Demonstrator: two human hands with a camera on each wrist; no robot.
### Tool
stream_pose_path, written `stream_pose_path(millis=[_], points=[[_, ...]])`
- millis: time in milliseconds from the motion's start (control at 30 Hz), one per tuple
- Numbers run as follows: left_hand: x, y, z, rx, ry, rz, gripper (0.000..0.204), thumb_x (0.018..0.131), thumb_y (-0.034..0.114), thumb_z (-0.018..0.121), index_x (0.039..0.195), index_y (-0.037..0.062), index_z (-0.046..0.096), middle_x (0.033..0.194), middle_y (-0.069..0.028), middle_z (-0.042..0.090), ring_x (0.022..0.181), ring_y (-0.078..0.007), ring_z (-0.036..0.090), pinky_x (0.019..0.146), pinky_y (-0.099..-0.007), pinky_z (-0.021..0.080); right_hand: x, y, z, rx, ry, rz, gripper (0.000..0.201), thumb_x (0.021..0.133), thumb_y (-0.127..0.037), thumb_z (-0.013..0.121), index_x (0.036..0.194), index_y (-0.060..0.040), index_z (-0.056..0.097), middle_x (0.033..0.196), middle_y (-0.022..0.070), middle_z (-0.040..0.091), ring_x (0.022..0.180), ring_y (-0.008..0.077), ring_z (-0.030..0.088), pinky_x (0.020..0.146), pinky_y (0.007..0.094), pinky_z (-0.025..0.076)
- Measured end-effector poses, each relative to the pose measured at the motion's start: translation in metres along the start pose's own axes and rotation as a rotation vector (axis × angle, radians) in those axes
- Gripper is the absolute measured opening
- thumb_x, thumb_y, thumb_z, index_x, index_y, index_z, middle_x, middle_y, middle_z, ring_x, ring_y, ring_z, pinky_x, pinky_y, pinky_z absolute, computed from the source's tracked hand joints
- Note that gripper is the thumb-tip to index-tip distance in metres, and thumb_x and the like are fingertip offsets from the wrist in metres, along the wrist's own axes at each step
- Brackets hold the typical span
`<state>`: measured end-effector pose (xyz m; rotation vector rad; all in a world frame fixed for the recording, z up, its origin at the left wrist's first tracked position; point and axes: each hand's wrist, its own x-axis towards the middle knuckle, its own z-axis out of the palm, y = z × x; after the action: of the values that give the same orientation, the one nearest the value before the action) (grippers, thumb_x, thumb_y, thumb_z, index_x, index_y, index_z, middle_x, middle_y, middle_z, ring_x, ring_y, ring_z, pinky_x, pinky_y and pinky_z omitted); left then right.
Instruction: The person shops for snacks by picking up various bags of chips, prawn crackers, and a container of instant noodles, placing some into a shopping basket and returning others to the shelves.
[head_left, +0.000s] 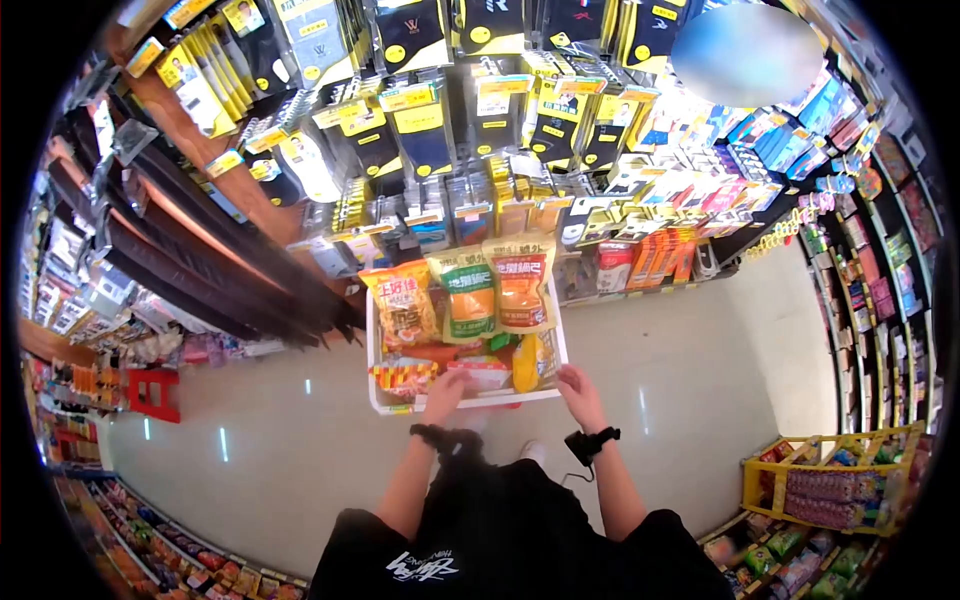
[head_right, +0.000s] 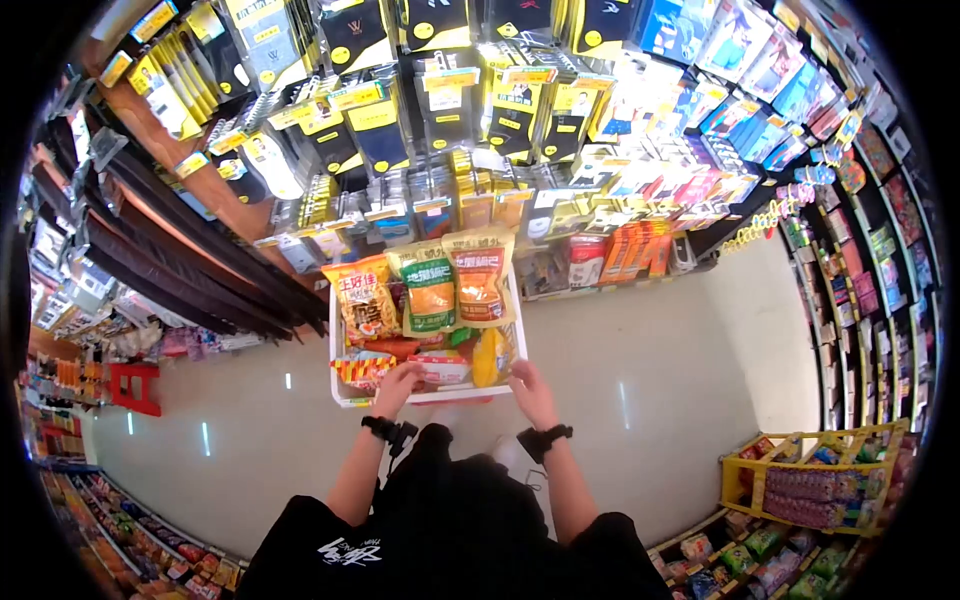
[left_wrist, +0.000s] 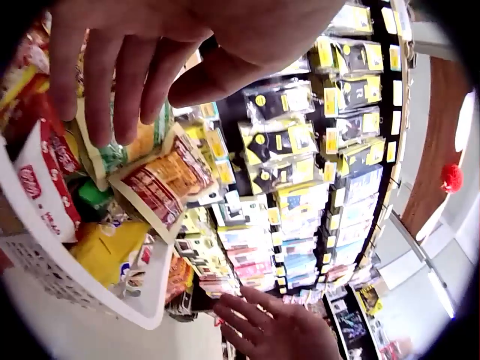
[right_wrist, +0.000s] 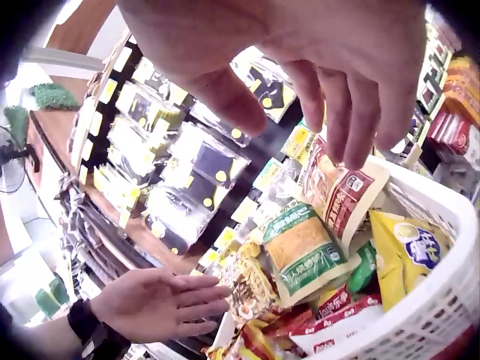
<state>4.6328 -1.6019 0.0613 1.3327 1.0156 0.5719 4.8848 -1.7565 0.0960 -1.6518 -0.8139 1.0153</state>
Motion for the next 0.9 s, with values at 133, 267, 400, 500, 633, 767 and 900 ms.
stream_pose_path(millis=[133,267,400,500,633,767,900], points=[[0.071,0.038,0.04,-0.18,0.004,0.012,0.032,0.085,0.011,0.051,0.113,-0.0029,0.054,0.109,-0.0084,0.059,0.104,-0.0174,0.053,0.09,-0.0265,0.04,0.071,-0.014,0.013,0.009,0.092,-0.027,0.048,0.082,-0.005,0.056,0.126,0.0014,0.039,0.124,0.0158,0.049,0.118,0.0235,0.044,0.098,0.0336,0.037],[0.156,0.007,0.07,-0.268,-0.093,-0.03,0.038,0.088,0.021,0.044,0.118,-0.0025,0.05,0.116,-0.0066,0.054,0.107,-0.0164,0.049,0.091,-0.027,0.036,0.128,-0.025,0.036,-0.165,0.232,0.057,0.057,0.081,-0.014,0.059,0.13,0.0017,0.035,0.126,0.0196,0.046,0.12,0.0271,0.043,0.099,0.0359,0.035],[0.185,0.036,0.089,-0.673,-0.058,-0.193,0.042,0.089,0.024,0.04,0.121,-0.0024,0.047,0.117,-0.0074,0.053,0.106,-0.0167,0.049,0.092,-0.0286,0.035,0.158,-0.033,0.043,-0.358,0.236,0.17,0.068,0.079,-0.02,0.061,0.135,0.002,0.028,0.13,0.0208,0.043,0.118,0.0274,0.045,0.097,0.0347,0.037],[0.207,0.001,0.101,-0.516,0.014,-0.147,0.044,0.089,0.024,0.039,0.124,-0.0022,0.044,0.119,-0.0085,0.052,0.106,-0.017,0.049,0.091,-0.0296,0.036,0.179,-0.007,0.039,-0.152,0.175,0.157,0.072,0.078,-0.024,0.061,0.136,0.0004,0.025,0.132,0.0194,0.042,0.116,0.0285,0.047,0.093,0.0354,0.04],[0.207,0.011,0.104,-0.416,0.085,-0.096,0.04,0.088,0.022,0.041,0.118,-0.005,0.045,0.113,-0.0159,0.053,0.101,-0.0244,0.049,0.088,-0.0323,0.037,0.191,-0.015,0.047,-0.411,0.284,0.32,0.07,0.076,-0.03,0.059,0.135,-0.0062,0.028,0.114,0.0206,0.055,0.104,0.0332,0.055,0.087,0.0382,0.044],[0.227,-0.012,0.112,-0.302,-0.04,0.187,0.028,0.085,0.018,0.045,0.103,-0.0008,0.054,0.087,-0.0022,0.058,0.08,-0.018,0.054,0.075,-0.0299,0.043,0.182,-0.025,0.046,-0.311,0.373,0.132,0.06,0.068,-0.033,0.06,0.118,-0.0039,0.046,0.105,0.022,0.058,0.098,0.0384,0.056,0.086,0.0416,0.044],[0.18,0.097,0.115,-0.693,-0.024,-0.389,0.033,0.086,0.023,0.044,0.111,0.0052,0.056,0.102,-0.005,0.06,0.092,-0.017,0.055,0.075,-0.021,0.038,0.177,-0.034,0.043,-0.366,0.419,0.274,0.048,0.065,-0.035,0.061,0.102,-0.0047,0.058,0.094,0.0204,0.062,0.088,0.0353,0.06,0.079,0.0423,0.048]])
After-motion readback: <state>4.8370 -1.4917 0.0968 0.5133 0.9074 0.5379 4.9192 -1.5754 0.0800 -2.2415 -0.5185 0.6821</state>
